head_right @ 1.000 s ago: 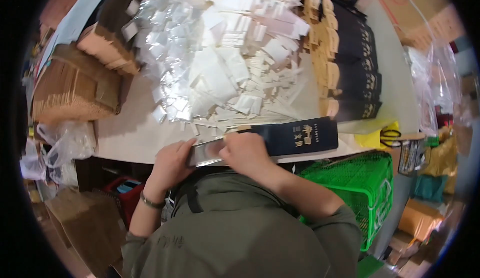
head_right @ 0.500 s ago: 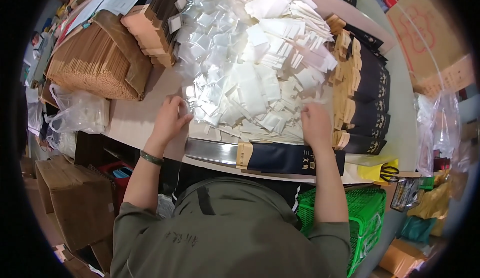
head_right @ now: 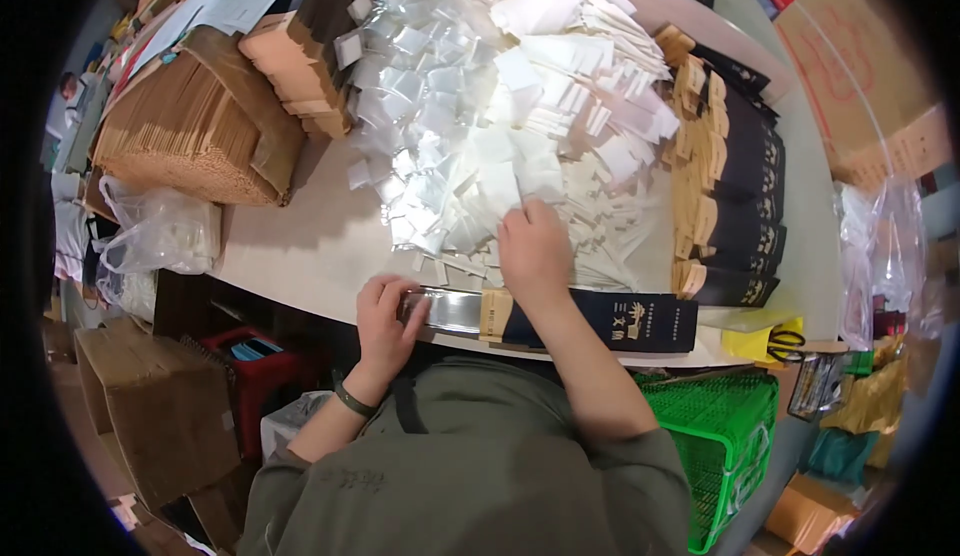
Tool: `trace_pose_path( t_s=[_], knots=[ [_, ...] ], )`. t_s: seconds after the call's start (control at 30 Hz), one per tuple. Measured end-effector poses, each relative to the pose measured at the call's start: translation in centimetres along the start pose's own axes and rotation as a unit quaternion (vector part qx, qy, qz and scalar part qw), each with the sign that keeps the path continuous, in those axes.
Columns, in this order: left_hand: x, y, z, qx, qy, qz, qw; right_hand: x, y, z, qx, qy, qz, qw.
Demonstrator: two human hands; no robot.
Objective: Packaging thin wooden sticks into paper sleeves and then into storage boxes.
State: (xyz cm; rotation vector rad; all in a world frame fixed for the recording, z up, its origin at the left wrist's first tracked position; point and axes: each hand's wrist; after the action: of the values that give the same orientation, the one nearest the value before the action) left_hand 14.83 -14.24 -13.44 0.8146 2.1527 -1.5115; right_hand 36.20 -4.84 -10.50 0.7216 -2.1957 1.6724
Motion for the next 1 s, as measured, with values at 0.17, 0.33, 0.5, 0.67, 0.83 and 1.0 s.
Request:
trace_pose_path(
  t_s=[0.17, 0.33, 0.5, 0.67, 0.83, 1.0],
  knots=[
    [6.0, -9.1, -9.7, -0.219, 0.123, -0.065, 0.966, 2.5, -3.9, 0.0, 0.123, -0.122, -0.174, 0.969],
    [9.4, -21.6, -23.5, -0.119, -0.127, -0.402, 0.899, 4.5, -0.3, 2.4, 0.352, -0.257, -0.055, 0.899],
    [9.7, -22.8, -25.2, -0.040, -0.101, -0.388, 0.915, 5.6, -1.3, 4.5, 0.148, -0.326, -0.029, 0.933],
    [10.9, -22.3, -24.5, -0.074, -0.088, -0.396, 0.911, 4.5, 1.6, 6.5, 0.191, -0.233, -0.066, 0.951],
    [13.8, -23.2, -23.8, -0.223, 0.012, -0.396, 0.890, 4.0, -0.7, 5.0, 0.139, -0.232, -0.108, 0.956],
    [11.3, -21.5, -15.3, -0.251, -0.051, -0.280, 0.925, 2.0, -3.6, 6.0, 0.068, -0.189, -0.102, 0.974]
  ],
)
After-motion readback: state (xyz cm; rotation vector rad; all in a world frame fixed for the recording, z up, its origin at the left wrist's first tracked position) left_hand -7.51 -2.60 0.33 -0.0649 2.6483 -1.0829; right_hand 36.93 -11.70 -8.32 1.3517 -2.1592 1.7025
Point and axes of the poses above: each hand's wrist, its own z-axis away from the middle knuckle, its own y-axis out of the palm, x = y × z, and after that the axes turned 2 degrees about -z, right-handed
